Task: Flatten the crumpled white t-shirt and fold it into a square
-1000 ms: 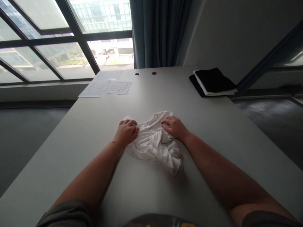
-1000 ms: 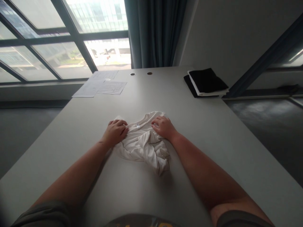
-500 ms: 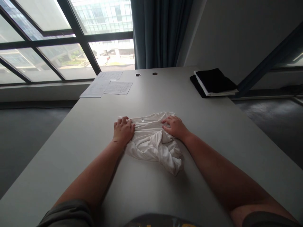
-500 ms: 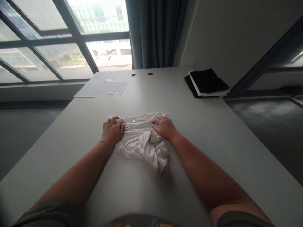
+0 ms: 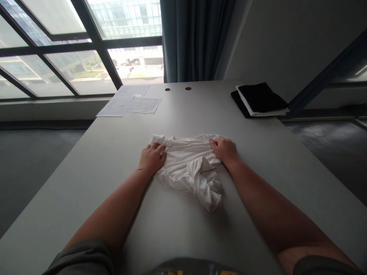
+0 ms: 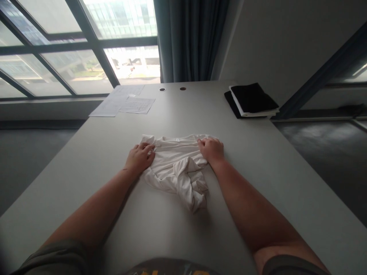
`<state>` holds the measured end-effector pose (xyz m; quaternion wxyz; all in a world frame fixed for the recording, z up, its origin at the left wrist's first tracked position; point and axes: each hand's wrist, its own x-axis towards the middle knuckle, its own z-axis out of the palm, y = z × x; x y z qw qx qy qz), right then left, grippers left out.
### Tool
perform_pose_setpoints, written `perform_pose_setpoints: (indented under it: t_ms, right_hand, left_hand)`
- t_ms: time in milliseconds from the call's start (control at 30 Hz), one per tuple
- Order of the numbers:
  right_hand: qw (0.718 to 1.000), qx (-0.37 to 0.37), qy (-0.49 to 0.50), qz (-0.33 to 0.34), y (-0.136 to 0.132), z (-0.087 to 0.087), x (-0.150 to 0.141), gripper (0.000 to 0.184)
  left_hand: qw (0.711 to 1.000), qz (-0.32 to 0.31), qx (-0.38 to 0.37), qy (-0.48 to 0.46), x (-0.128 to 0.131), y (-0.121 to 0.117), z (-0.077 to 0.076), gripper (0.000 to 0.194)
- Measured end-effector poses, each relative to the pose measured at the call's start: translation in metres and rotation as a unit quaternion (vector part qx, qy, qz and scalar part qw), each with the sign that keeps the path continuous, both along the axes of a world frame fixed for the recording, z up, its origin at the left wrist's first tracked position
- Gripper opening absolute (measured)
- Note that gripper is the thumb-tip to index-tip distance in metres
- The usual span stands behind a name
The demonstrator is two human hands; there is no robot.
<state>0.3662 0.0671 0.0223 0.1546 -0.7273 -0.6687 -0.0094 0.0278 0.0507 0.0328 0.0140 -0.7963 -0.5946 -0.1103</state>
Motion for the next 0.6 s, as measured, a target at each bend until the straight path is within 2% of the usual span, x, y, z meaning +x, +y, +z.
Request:
perform_pose_setpoints:
  t_ms: [133, 267, 333, 400, 467, 533, 600]
  right_hand:
    - [1.000, -0.020, -0.010, 0.011, 0.000, 0.001, -0.001, 0.044]
    - [0.999, -0.034, -0.015, 0.030, -0.001, 0.001, -0.002, 0.046]
    - [0.998, -0.034, -0.017, 0.044, -0.001, 0.000, -0.003, 0.046]
    - [0.997, -0.027, -0.019, 0.065, -0.001, -0.002, -0.003, 0.041]
    - [0.996, -0.016, -0.012, 0.083, -0.001, -0.003, -0.004, 0.031]
    - [0.996, 0.003, 0.008, 0.087, 0.000, -0.006, -0.004, 0.019]
    - [0.996, 0.023, 0.044, 0.078, 0.002, -0.009, -0.002, 0.014]
  left_hand:
    - [0.997, 0.079, 0.001, -0.022, -0.009, 0.009, 0.005, 0.026]
    - [0.979, 0.201, 0.002, -0.034, -0.034, 0.020, 0.014, 0.022]
    - [0.976, 0.216, 0.017, -0.033, -0.044, 0.022, 0.018, 0.026]
    - [0.986, 0.157, 0.051, -0.031, -0.044, 0.019, 0.021, 0.027]
    - [0.996, 0.048, 0.073, -0.025, -0.035, 0.012, 0.022, 0.029]
    - [0.997, -0.040, 0.065, -0.011, -0.020, 0.004, 0.020, 0.031]
    - [0.997, -0.055, 0.046, 0.006, -0.009, 0.000, 0.014, 0.033]
